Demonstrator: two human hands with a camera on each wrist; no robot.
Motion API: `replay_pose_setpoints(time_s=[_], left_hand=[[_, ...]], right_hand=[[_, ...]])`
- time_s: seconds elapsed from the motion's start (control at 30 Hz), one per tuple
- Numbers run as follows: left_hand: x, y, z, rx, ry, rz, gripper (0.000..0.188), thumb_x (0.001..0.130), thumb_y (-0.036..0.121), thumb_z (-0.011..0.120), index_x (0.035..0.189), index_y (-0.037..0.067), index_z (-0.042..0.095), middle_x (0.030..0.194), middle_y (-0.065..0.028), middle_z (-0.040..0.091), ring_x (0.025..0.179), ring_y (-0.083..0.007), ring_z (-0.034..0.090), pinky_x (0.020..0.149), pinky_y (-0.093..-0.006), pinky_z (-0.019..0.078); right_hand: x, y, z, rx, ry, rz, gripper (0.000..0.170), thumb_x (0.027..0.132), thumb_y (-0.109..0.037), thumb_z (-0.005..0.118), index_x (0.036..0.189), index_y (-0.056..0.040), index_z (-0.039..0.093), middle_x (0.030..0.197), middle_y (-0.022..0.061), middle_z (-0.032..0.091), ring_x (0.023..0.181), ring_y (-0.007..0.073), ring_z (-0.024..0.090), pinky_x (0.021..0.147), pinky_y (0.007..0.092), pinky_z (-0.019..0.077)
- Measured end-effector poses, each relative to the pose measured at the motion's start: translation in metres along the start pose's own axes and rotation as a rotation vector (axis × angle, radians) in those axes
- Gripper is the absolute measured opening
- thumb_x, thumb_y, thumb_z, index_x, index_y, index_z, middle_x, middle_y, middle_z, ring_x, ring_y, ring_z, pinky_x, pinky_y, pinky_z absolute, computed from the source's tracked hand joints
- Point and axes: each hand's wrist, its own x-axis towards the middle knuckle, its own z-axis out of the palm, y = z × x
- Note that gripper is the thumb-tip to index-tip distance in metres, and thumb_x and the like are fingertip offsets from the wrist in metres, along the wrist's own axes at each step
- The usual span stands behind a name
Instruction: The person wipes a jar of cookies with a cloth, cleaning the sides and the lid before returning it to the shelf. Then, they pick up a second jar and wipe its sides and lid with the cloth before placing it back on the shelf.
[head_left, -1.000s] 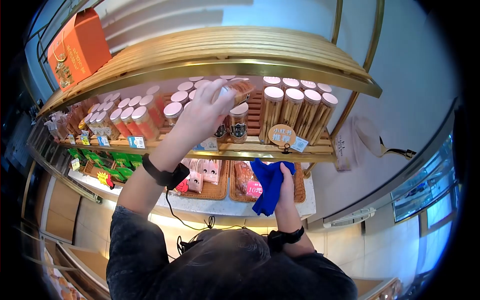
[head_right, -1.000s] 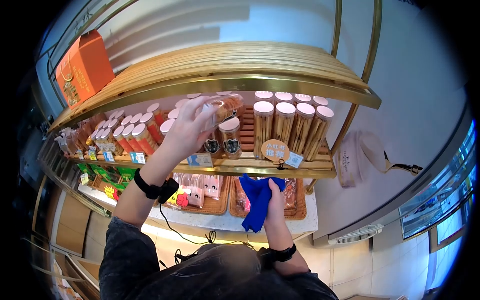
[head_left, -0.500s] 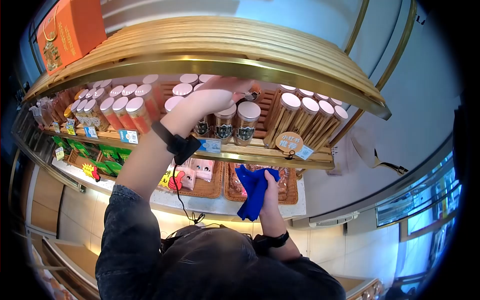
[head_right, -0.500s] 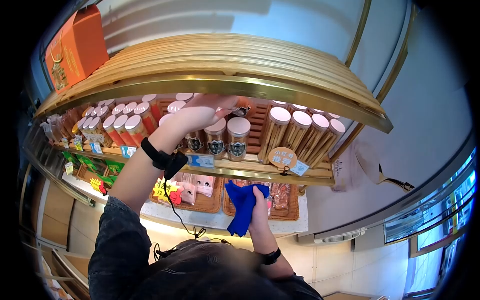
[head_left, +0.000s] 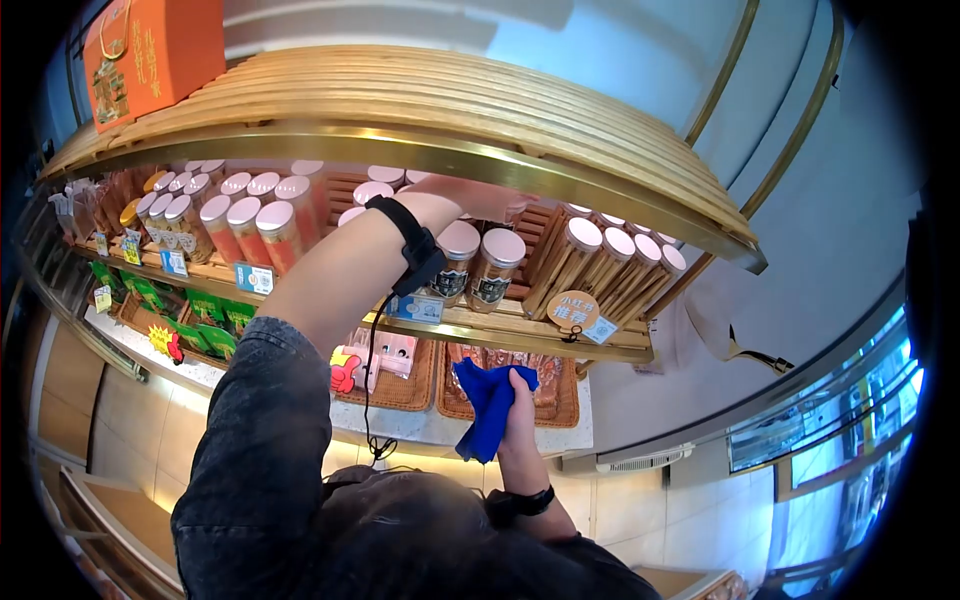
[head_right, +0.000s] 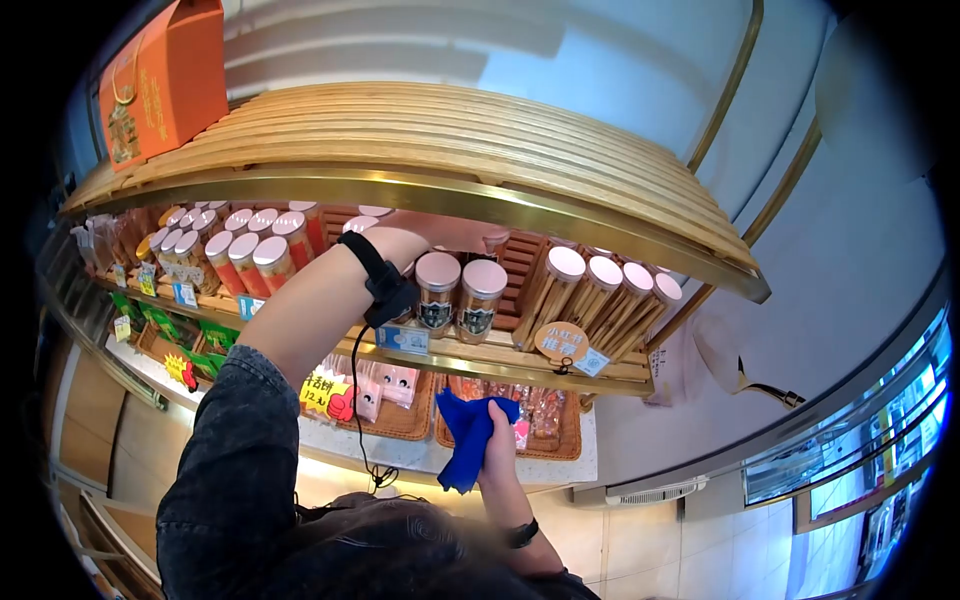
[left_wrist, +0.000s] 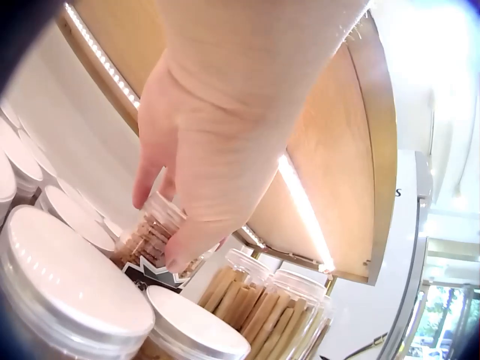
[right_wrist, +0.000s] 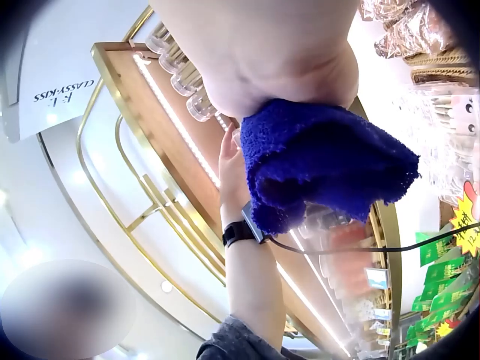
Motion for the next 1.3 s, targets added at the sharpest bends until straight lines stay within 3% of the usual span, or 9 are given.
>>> replay_pose_setpoints(time_s=[0.03,0.07,0.17,0.23,0.4,0.83,0.93,1.1,1.3], left_hand=[[0.001,0.005,-0.007,-0.115,-0.038,-0.058,0.024,0.084,0.012,0.057,0.108,0.014,0.059,0.102,-0.0038,0.062,0.094,-0.0203,0.058,0.08,-0.0404,0.0469],[0.0,0.011,-0.012,-0.302,-0.076,-0.208,0.031,0.09,0.024,0.052,0.118,0.015,0.06,0.116,-0.0076,0.062,0.106,-0.0193,0.058,0.092,-0.0353,0.046],[0.02,-0.013,0.023,-0.352,0.021,-0.194,0.027,0.091,0.027,0.054,0.111,0.011,0.063,0.104,-0.009,0.066,0.096,-0.0185,0.061,0.087,-0.0343,0.0481],[0.025,-0.012,0.027,-0.402,-0.132,-0.266,0.031,0.087,0.013,0.058,0.118,0.013,0.059,0.114,-0.0044,0.062,0.108,-0.0169,0.056,0.09,-0.0316,0.047],[0.024,-0.014,0.031,-0.425,-0.141,-0.251,0.031,0.087,0.014,0.058,0.118,0.012,0.059,0.115,-0.0049,0.062,0.108,-0.0171,0.056,0.09,-0.0317,0.0469],[0.021,-0.02,0.033,-0.447,-0.139,-0.231,0.03,0.087,0.015,0.058,0.117,0.011,0.059,0.115,-0.006,0.061,0.108,-0.0176,0.056,0.09,-0.0322,0.0467],[0.016,-0.021,0.029,-0.451,-0.129,-0.219,0.03,0.087,0.015,0.058,0.117,0.011,0.059,0.115,-0.0063,0.061,0.108,-0.0177,0.055,0.09,-0.0322,0.0467],[-0.018,-0.024,-0.006,-0.437,-0.155,-0.169,0.029,0.088,0.015,0.058,0.117,0.01,0.059,0.116,-0.0068,0.061,0.109,-0.0179,0.055,0.09,-0.0324,0.0466],[-0.022,-0.027,-0.011,-0.375,-0.188,-0.196,0.029,0.088,0.016,0.058,0.116,0.01,0.059,0.116,-0.0073,0.061,0.109,-0.0181,0.055,0.09,-0.0326,0.0465]], right_hand=[[0.001,0.001,-0.002,0.005,0.01,-0.008,0.028,0.092,-0.032,0.052,0.098,-0.005,0.055,0.094,0.0087,0.061,0.087,0.0203,0.06,0.077,0.0329,0.0513],[0.001,0.003,-0.004,0.011,0.021,-0.017,0.028,0.092,-0.032,0.052,0.098,-0.0051,0.055,0.094,0.0084,0.061,0.087,0.0201,0.06,0.077,0.0328,0.0512],[0.0,0.002,-0.007,0.001,0.026,-0.019,0.027,0.092,-0.031,0.052,0.099,-0.0044,0.055,0.093,0.008,0.061,0.087,0.0198,0.06,0.077,0.0328,0.0506],[-0.001,0.004,-0.009,-0.012,0.039,-0.024,0.028,0.092,-0.031,0.052,0.099,-0.0039,0.055,0.093,0.0079,0.061,0.087,0.0197,0.06,0.077,0.033,0.0504],[-0.006,0.001,-0.002,0.059,0.003,-0.072,0.024,0.093,-0.028,0.051,0.096,-0.0045,0.055,0.095,0.0105,0.061,0.094,0.0244,0.06,0.088,0.0371,0.0494],[0.0,0.004,0.002,0.081,-0.022,-0.086,0.027,0.093,-0.026,0.052,0.098,0.0011,0.055,0.097,0.0132,0.063,0.095,0.0259,0.062,0.087,0.0347,0.05],[0.002,0.006,0.0,0.095,-0.037,-0.067,0.027,0.093,-0.025,0.052,0.098,0.0012,0.055,0.099,0.014,0.063,0.097,0.0257,0.062,0.089,0.035,0.0489],[-0.007,-0.002,0.005,0.145,-0.082,-0.073,0.031,0.095,-0.029,0.046,0.098,0.0005,0.055,0.108,0.0185,0.06,0.11,0.0343,0.056,0.098,0.0391,0.0426],[0.0,0.005,-0.009,0.124,-0.078,-0.043,0.033,0.094,-0.033,0.046,0.098,-0.0025,0.056,0.105,0.0177,0.061,0.11,0.0351,0.055,0.101,0.0422,0.039]])
